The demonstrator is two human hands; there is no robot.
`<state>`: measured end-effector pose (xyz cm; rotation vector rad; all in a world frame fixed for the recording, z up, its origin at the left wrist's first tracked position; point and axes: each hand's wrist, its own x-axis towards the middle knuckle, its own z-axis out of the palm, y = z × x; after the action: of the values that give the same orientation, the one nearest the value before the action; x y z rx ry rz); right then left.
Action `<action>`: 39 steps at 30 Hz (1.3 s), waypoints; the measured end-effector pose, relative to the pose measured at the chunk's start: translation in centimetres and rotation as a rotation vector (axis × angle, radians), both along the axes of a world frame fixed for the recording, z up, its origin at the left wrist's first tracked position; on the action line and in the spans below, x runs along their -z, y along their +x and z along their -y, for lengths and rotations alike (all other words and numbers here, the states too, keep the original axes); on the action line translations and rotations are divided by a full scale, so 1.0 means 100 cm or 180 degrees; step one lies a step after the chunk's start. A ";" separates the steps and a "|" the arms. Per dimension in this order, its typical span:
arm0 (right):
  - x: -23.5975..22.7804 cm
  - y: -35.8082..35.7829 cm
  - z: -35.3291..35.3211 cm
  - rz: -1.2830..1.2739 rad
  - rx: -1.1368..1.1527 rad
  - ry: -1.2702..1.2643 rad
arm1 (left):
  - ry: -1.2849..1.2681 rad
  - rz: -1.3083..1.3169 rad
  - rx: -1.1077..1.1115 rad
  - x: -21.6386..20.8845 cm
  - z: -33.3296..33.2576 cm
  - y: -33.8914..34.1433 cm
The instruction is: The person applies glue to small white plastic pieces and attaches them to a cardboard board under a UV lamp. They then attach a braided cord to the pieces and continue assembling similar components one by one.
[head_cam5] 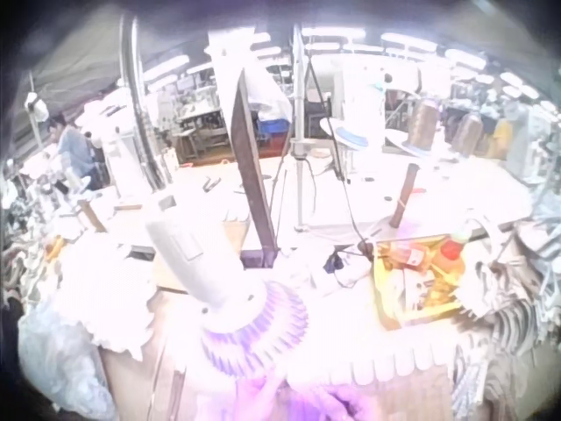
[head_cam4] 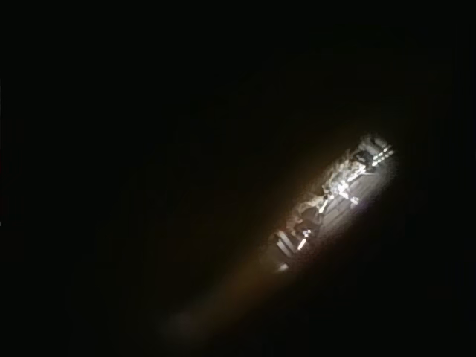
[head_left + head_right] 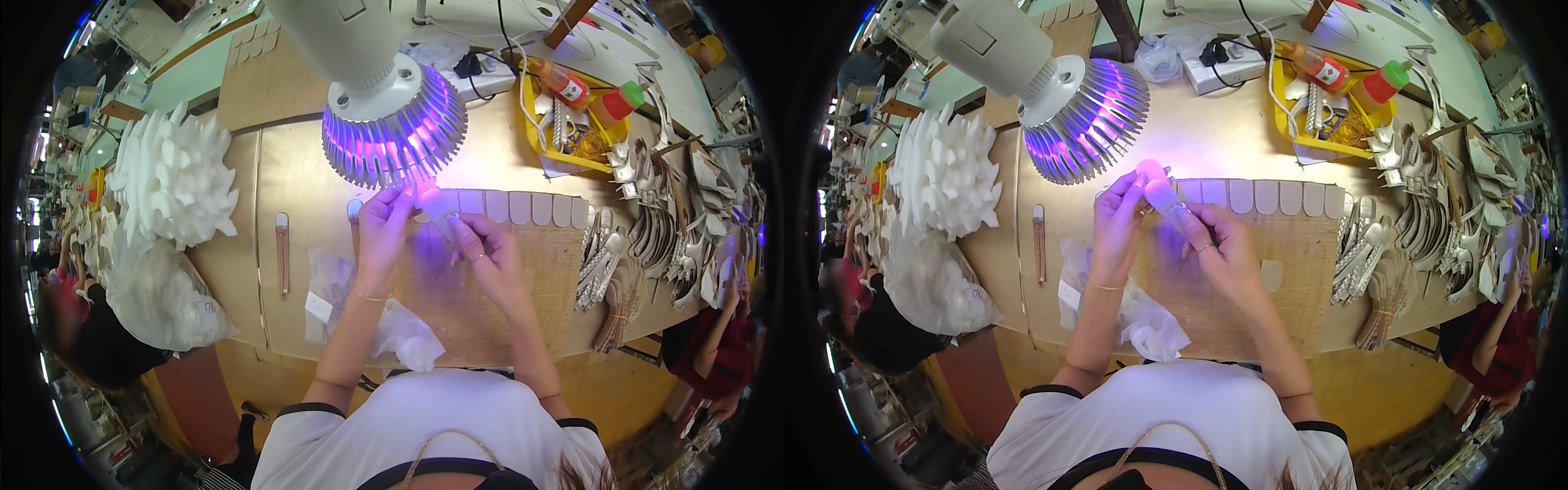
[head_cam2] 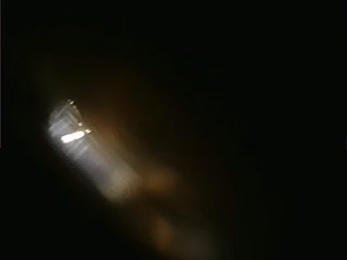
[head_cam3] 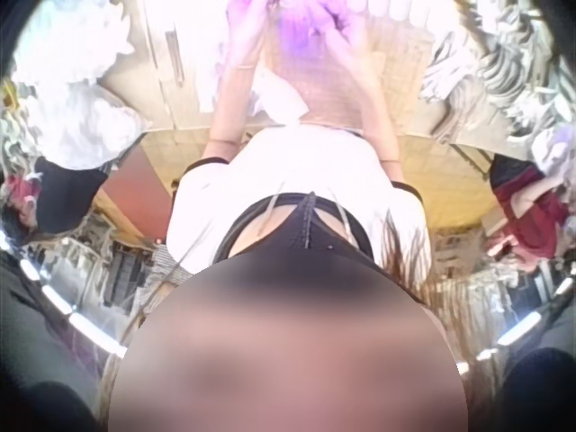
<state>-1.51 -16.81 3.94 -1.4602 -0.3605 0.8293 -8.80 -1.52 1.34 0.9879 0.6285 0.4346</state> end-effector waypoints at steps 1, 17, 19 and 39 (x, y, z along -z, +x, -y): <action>-0.001 -0.001 0.000 -0.0019 -0.0098 0.0092 | 0.0019 0.0106 0.0009 0.002 0.002 0.000; 0.004 0.013 -0.014 0.0254 -0.0326 -0.0349 | 0.0550 -0.0163 -0.0397 -0.003 0.012 -0.007; 0.001 0.014 -0.014 0.0295 -0.0336 -0.0442 | 0.0614 -0.0158 -0.0520 -0.006 0.013 -0.007; 0.001 0.014 -0.015 0.0231 -0.0122 -0.0329 | 0.0121 -0.0037 -0.0394 -0.010 0.017 -0.009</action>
<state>-0.11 -15.31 3.88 -1.5869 -0.4064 0.8374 -9.69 -3.19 2.33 0.9914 0.6964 0.5521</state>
